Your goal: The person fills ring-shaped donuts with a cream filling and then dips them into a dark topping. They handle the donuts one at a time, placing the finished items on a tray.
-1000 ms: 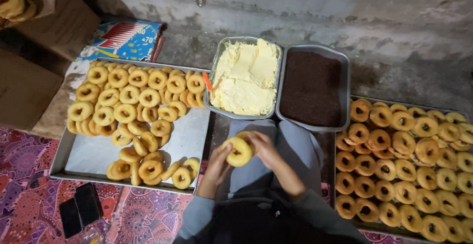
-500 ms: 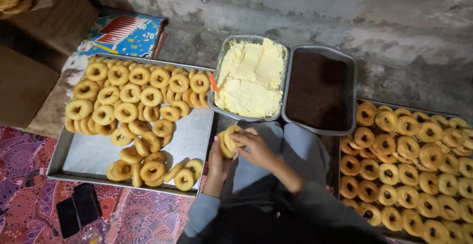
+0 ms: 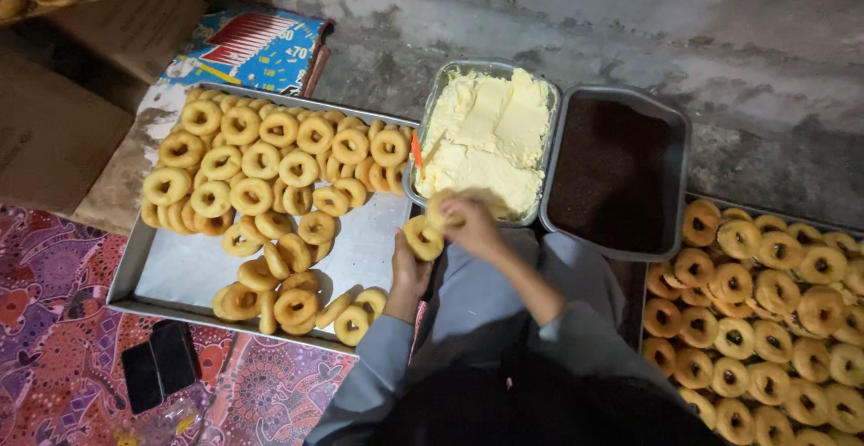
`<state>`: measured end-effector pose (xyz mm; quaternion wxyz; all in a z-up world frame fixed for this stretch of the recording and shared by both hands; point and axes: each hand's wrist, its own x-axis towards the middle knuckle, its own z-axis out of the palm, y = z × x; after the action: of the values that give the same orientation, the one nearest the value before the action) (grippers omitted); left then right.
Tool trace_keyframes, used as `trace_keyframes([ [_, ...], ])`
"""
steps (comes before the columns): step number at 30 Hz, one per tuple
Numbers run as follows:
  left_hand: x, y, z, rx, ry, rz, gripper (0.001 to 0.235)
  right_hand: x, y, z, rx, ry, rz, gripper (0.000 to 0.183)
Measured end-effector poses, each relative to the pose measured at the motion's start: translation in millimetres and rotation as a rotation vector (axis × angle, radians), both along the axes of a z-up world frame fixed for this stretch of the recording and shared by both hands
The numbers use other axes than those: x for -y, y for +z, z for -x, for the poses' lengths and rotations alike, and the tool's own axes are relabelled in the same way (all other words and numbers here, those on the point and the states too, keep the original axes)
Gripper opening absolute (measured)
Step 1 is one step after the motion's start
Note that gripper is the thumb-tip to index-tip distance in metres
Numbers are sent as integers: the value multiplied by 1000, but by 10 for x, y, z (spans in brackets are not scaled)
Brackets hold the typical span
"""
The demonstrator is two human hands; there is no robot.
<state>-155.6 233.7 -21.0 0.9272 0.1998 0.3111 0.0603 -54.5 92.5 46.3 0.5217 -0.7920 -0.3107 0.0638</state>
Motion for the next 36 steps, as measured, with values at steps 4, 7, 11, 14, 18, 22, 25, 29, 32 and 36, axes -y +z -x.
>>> trace_keyframes([
  [4, 16, -38, -71, 38, -25, -22, 63, -57, 64, 267, 239, 71, 80, 36],
  [7, 37, -4, -23, 37, -4, -18, 59, 62, 117, 14, 415, -87, 129, 37],
  [11, 86, 42, 34, 59, 7, 15, 56, 251, 159, -256, 409, -250, 333, 35],
  [14, 74, 66, 5, 114, -3, 43, 58, 145, 139, -43, 137, -144, 79, 35],
  [18, 112, 60, 6, 66, -72, 15, 61, 18, 65, 323, 326, 85, 45, 34],
  [22, 178, 64, 42, 62, -63, 13, 63, 163, 31, 54, 431, -133, 121, 33],
  [25, 231, 62, 114, 28, -78, 18, 64, 321, 5, -204, 431, -262, 292, 35],
  [29, 280, 74, 154, 34, -53, -2, 61, 286, -4, -18, 182, -191, 55, 35],
  [32, 299, 133, 166, 32, -78, -9, 61, 350, 127, 375, 189, 83, 16, 37],
  [36, 431, 258, 180, 161, -128, -49, 60, 605, 487, 450, 305, 69, 83, 38],
])
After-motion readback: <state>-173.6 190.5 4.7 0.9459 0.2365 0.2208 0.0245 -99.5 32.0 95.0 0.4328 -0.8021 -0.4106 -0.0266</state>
